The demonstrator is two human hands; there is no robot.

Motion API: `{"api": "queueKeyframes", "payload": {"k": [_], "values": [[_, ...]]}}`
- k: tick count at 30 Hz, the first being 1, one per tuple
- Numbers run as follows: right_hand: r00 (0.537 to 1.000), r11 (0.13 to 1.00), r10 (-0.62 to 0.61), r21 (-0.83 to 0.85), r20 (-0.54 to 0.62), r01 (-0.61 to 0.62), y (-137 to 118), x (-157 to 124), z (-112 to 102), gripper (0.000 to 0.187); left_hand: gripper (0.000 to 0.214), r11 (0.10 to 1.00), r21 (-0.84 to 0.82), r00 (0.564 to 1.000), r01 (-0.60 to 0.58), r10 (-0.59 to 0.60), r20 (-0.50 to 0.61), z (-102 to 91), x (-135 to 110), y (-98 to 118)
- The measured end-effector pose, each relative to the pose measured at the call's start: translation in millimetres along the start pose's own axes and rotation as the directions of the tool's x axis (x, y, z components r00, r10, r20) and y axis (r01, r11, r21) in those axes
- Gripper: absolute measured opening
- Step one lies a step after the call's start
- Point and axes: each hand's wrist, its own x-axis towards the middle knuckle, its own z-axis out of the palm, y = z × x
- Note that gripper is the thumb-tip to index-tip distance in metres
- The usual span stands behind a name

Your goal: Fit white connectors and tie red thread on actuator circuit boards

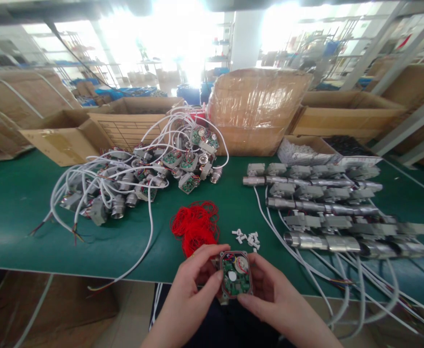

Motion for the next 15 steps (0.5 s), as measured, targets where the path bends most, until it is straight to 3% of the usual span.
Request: {"api": "queueKeyframes", "payload": {"k": [8, 15], "values": [[0.999, 1.0, -0.002, -0.016, -0.041, 0.001, -3.6, 2.3, 5.7, 0.043, 0.059, 1.0, -0.011, 0.999, 0.017, -0.017, 0.039, 2.4, -6.9, -1.9], [0.999, 0.998, -0.028, -0.06, -0.028, 0.027, -7.5, 0.6, 7.7, 0.036, 0.062, 1.0, 0.027, 1.0, 0.015, -0.015, 0.0, 8.1, -9.2, -1.0]]}}
